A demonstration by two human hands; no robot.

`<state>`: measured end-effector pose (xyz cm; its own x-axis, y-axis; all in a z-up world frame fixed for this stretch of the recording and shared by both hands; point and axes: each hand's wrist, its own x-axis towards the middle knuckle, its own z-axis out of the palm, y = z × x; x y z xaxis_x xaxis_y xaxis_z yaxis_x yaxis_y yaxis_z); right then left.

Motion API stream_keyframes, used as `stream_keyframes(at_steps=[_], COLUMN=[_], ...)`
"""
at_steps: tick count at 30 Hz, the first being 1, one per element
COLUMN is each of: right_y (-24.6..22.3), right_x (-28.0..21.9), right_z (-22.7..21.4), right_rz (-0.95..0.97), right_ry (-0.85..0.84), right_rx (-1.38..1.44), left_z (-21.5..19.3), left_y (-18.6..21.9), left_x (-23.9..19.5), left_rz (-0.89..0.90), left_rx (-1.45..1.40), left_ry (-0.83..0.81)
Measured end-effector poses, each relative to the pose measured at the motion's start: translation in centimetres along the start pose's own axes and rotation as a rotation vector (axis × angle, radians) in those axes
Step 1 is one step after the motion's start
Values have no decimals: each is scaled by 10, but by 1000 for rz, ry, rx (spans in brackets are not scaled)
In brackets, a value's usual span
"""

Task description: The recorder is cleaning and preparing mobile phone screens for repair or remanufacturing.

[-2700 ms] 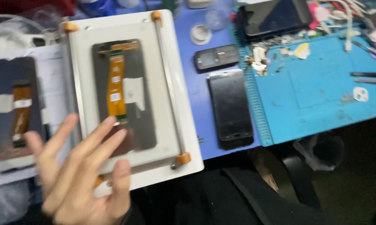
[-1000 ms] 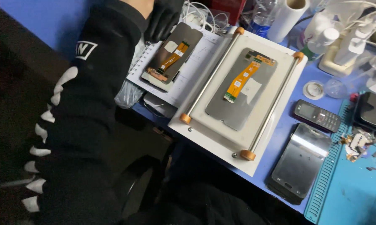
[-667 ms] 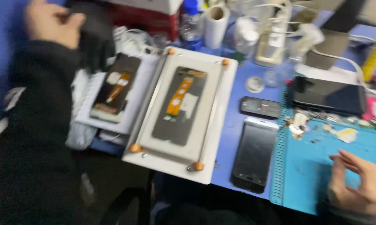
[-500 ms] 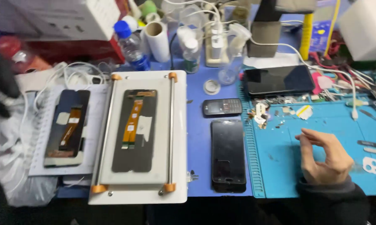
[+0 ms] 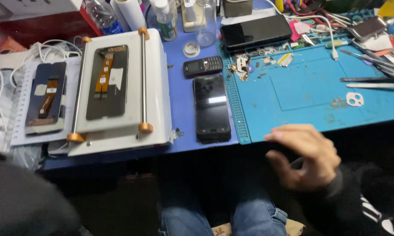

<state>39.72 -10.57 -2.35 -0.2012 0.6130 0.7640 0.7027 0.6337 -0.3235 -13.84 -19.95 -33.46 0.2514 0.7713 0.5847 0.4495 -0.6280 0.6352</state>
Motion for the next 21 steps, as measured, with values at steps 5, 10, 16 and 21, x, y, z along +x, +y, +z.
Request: stream_keyframes(at_steps=[5,10,16,21], right_y=[-70,-83,-26,-15], right_x=[-48,-143,-226,-246], right_z=[12,40,24,-6], right_rz=[-349,-509,99,236], right_ry=[-106,-318,-1004,-1102], right_rx=[219,194,360,45], left_z=[53,67,92,45], left_y=[165,268,245,213], left_x=[119,152,111,31], left_rz=[-35,-98,-397,-406], left_rx=[-113,-563,-458,85], left_ry=[-24,-673,-549,-274])
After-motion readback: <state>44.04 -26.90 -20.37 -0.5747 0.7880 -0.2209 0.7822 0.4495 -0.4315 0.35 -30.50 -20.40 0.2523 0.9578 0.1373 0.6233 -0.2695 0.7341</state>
